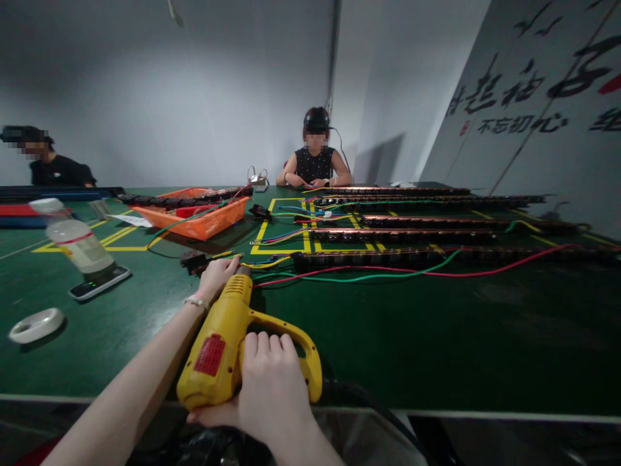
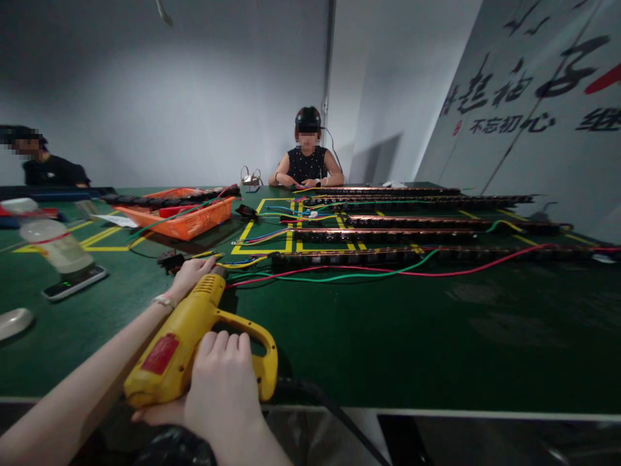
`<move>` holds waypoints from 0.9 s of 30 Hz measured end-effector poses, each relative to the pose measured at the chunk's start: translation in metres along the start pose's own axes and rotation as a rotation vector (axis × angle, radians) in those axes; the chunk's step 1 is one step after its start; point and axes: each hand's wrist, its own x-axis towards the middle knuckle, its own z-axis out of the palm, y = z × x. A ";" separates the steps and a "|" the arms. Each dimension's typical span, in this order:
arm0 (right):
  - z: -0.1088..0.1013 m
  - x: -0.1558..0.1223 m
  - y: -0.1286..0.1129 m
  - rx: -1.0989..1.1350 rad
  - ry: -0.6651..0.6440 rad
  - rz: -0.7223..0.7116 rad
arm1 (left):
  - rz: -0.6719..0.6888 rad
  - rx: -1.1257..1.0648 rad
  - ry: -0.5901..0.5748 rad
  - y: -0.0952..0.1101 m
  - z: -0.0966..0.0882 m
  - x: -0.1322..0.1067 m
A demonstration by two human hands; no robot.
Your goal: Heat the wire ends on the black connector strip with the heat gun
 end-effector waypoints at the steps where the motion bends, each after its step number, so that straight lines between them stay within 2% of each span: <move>1: -0.001 0.000 0.002 0.002 -0.013 -0.006 | 0.007 -0.001 -0.001 -0.001 0.000 0.000; 7: -0.012 -0.001 0.022 0.054 -0.083 -0.048 | 0.048 0.005 0.023 -0.007 0.003 0.001; 11: -0.018 -0.005 0.039 0.055 -0.079 -0.043 | 0.073 -0.002 0.039 -0.008 0.003 -0.001; 18: -0.030 -0.013 0.068 0.006 -0.095 -0.016 | 0.096 -0.014 -0.018 -0.009 0.000 -0.001; 27: -0.036 -0.016 0.097 -0.043 0.009 0.050 | 0.139 -0.016 -0.038 -0.009 -0.001 -0.002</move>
